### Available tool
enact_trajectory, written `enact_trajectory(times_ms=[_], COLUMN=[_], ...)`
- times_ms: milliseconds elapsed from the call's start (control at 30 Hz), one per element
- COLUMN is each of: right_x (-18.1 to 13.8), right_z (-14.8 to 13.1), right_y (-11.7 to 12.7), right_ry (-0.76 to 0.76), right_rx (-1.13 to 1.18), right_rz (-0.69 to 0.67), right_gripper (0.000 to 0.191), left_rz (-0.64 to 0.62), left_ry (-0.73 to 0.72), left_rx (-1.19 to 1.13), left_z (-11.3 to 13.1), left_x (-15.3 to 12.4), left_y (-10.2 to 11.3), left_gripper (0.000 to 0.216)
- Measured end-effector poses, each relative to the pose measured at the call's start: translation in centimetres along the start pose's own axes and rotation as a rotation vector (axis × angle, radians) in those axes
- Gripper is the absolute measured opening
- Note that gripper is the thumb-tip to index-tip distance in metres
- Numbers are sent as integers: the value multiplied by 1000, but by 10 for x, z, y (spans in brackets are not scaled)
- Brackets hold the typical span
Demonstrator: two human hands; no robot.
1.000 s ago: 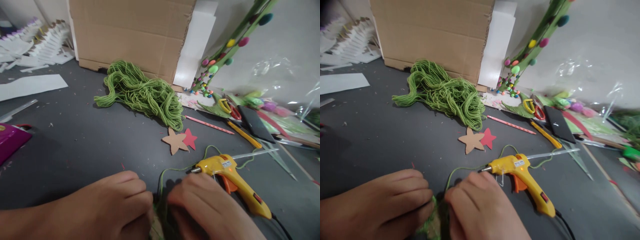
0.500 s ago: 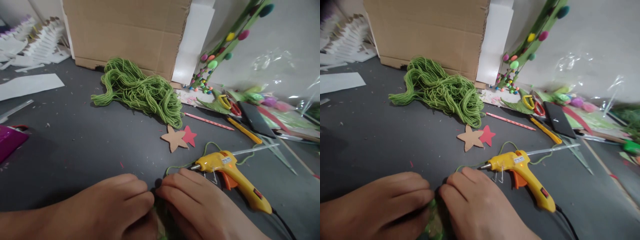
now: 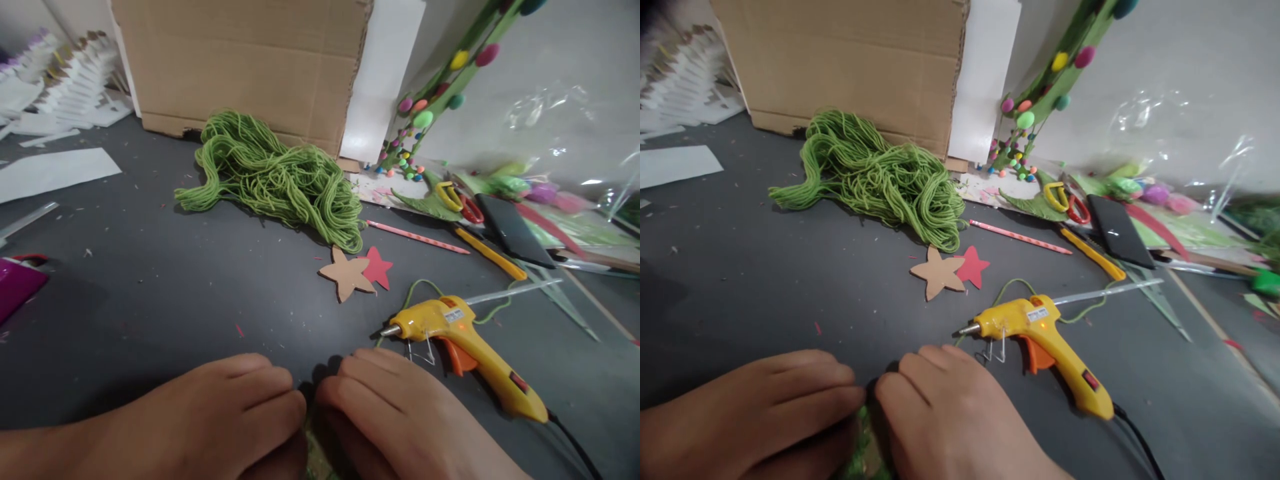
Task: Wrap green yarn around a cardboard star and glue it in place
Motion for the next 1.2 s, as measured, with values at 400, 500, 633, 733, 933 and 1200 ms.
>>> enact_trajectory(times_ms=[400,500,633,733,933,1200], right_x=[5,5,2,3,4,3], right_z=[-1,-5,-5,-2,1,-2], right_y=[2,3,-1,-3,-9,-4], right_ry=[0,32,6,-23,-4,-27], right_rx=[-18,-46,-13,5,-7,4], right_rz=[66,81,27,17,32,-1], right_gripper=[24,27,26,24,25,17], left_rz=[-17,-49,-84,-54,-23,-69], left_ry=[82,86,-22,-47,-27,-45], left_rx=[115,87,52,53,86,21], left_z=[6,5,7,7,10,11], left_x=[-4,-3,-3,-4,-4,1], left_y=[-8,-10,-2,4,-2,1], left_gripper=[21,19,18,17,24,22])
Point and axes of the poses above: each hand's wrist, its own x-axis towards the middle knuckle, its own y-axis out of the back of the hand, z = x × y, the point moved 10 cm from there along x, towards the middle knuckle, and after that the axes turned 10 degrees about -z, right-handed, at the moved point
